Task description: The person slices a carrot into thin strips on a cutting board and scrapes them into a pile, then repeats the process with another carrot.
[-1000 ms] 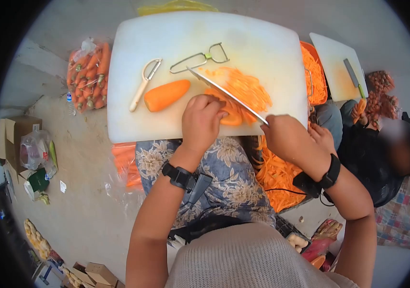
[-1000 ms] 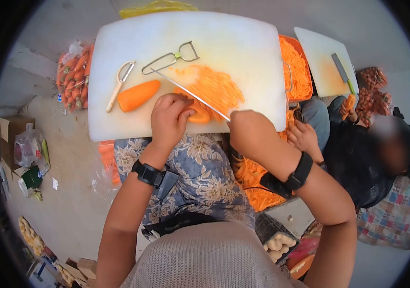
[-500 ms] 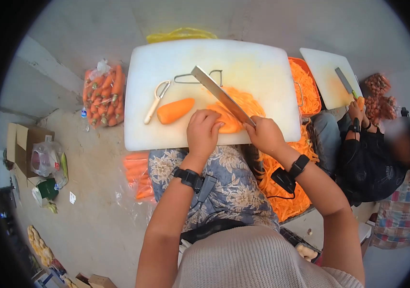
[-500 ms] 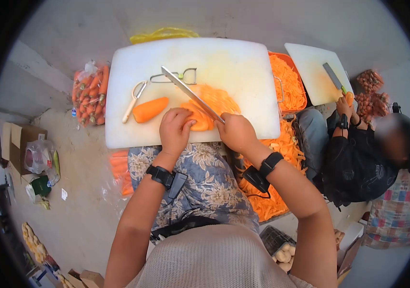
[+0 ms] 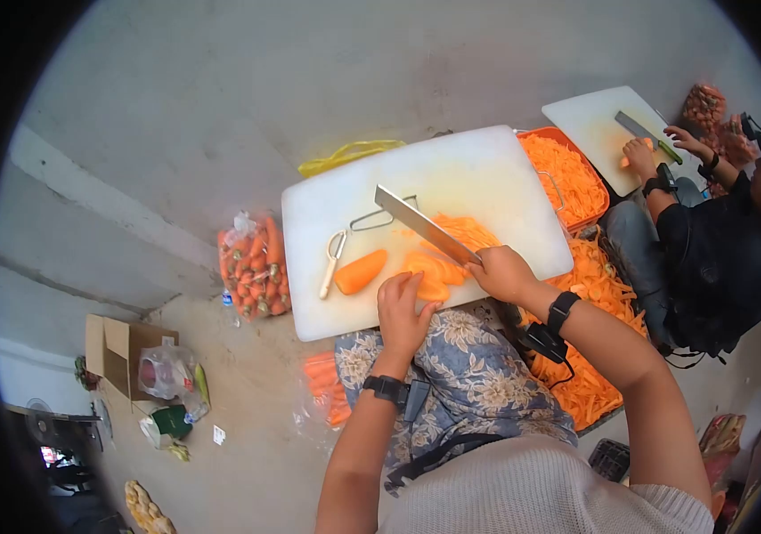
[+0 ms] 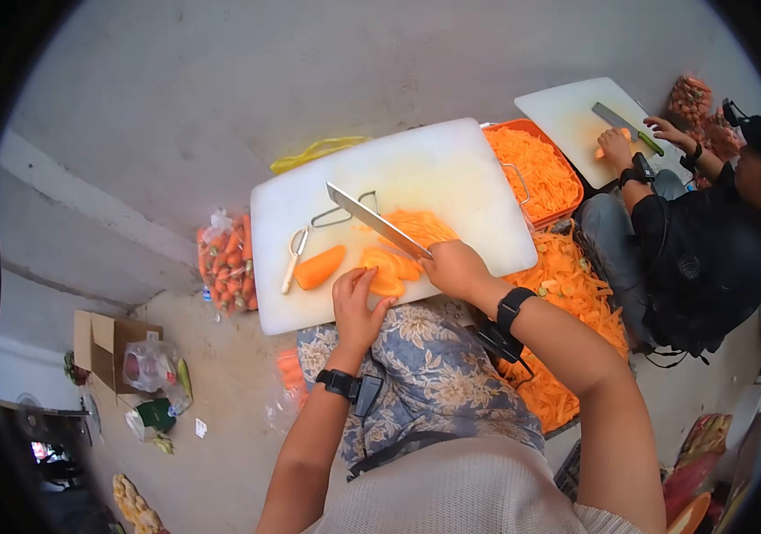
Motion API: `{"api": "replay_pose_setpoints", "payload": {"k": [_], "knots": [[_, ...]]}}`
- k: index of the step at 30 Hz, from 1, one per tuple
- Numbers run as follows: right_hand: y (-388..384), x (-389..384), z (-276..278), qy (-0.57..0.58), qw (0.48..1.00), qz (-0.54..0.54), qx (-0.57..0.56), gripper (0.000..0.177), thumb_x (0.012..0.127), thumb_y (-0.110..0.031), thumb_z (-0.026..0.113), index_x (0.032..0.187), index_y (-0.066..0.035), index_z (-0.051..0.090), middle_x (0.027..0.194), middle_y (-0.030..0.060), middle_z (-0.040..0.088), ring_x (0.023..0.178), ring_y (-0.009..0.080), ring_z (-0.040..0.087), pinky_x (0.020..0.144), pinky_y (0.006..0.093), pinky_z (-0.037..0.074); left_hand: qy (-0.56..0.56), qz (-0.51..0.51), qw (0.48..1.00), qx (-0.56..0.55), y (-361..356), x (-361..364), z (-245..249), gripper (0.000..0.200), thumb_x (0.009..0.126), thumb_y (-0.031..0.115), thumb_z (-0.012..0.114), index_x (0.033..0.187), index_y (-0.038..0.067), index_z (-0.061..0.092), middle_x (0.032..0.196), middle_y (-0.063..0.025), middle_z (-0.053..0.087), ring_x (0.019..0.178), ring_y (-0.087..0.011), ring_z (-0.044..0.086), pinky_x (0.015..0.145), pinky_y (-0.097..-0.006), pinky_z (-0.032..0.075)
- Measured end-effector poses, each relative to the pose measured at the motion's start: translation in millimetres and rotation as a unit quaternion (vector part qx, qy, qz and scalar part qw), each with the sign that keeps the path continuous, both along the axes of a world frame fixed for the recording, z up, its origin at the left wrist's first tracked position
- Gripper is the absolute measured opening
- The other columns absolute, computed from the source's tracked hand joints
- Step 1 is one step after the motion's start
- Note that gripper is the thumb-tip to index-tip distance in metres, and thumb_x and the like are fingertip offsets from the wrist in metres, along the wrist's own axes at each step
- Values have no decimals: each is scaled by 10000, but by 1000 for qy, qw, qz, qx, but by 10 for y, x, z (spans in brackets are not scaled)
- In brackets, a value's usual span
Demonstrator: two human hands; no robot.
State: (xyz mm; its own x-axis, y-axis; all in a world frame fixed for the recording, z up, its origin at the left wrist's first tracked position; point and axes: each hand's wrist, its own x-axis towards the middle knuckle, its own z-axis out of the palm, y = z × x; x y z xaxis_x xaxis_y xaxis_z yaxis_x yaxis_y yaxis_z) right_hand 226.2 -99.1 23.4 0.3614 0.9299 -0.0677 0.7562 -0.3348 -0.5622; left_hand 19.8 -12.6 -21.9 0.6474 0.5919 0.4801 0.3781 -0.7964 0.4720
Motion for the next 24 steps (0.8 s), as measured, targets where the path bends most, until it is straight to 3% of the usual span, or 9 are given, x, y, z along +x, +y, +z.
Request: {"api": "replay_pose_setpoints", "payload": {"k": [9,14,19,24], "knots": [[-320,-31,471,-72,994,37,-73,275,876,-244,609,817,11,690,760,222,664,748,382,658,712,460,521,43,3,999,-33,201,134,141,648,655,210,835,1233,43,595,1296,-162,550,1201,-351,505,1021,-431,407],[-595,19,522,-85,986,61,-133,237,855,-216,632,804,8,693,773,207,673,747,371,665,700,457,528,46,-43,993,-99,429,104,116,630,657,216,824,1212,12,604,1220,-161,604,1106,-360,556,951,-420,453],[-588,32,453,-77,978,64,-185,204,828,-199,656,823,1,700,796,199,683,781,358,678,711,438,537,54,-62,995,-58,493,170,148,598,654,201,826,1186,19,622,1175,-152,619,1053,-354,564,930,-416,457],[-349,172,489,-13,979,10,-203,261,858,-240,639,874,13,702,847,209,687,813,356,677,725,434,534,60,-78,990,-106,458,243,155,508,658,180,824,1118,36,663,1086,-136,629,1009,-339,571,901,-409,459]]}}
